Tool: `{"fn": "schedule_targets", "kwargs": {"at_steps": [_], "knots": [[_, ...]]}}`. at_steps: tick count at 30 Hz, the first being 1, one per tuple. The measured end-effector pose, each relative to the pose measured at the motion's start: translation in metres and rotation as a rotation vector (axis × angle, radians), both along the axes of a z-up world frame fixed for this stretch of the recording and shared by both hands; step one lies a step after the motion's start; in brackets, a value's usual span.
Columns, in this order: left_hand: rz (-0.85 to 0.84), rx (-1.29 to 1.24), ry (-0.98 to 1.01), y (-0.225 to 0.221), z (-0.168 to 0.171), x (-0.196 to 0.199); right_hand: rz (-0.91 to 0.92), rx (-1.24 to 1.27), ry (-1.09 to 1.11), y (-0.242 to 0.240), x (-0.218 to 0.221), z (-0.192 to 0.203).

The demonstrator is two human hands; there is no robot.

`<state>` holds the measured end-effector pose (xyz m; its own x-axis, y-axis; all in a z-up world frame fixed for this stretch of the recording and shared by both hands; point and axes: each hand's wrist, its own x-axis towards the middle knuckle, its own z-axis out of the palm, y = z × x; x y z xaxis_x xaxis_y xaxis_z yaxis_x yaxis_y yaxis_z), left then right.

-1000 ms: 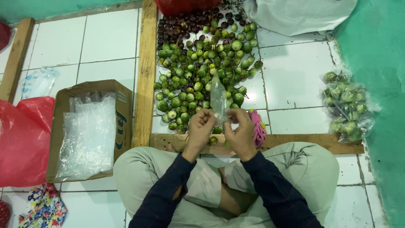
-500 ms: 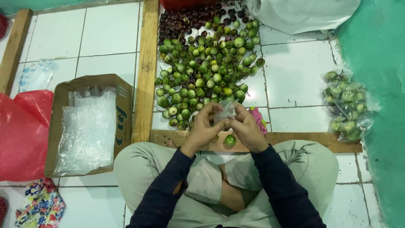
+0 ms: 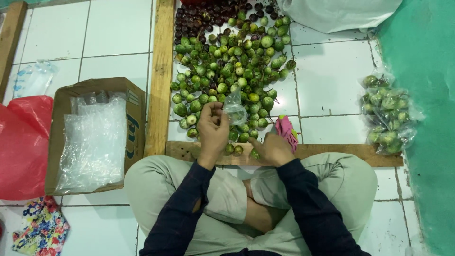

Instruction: Packaging small green fruits into plastic bags after wiping them with a cloth

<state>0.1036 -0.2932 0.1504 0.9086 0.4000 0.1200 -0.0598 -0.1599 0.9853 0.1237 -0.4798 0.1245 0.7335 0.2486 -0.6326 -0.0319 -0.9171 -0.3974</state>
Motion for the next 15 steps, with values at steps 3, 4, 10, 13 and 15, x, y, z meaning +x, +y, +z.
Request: {"fn": "schedule_targets", "kwargs": {"at_steps": [3,4,10,13,15], "knots": [[-0.016,-0.023,0.013,-0.001,-0.008,-0.002,0.014,-0.035,-0.003,0.008,-0.003,-0.036],[-0.013,-0.024,0.013,0.0,-0.014,-0.002,0.017,-0.036,-0.003,0.007,-0.002,-0.058],[0.056,-0.076,0.034,0.007,-0.027,0.003,-0.064,0.127,-0.013,-0.005,0.007,-0.048],[0.099,-0.087,0.065,0.005,-0.021,0.001,-0.292,0.521,0.213,-0.012,0.012,0.02],[0.116,-0.085,0.106,0.002,-0.013,-0.001,-0.474,1.116,0.274,-0.013,0.02,0.028]]}}
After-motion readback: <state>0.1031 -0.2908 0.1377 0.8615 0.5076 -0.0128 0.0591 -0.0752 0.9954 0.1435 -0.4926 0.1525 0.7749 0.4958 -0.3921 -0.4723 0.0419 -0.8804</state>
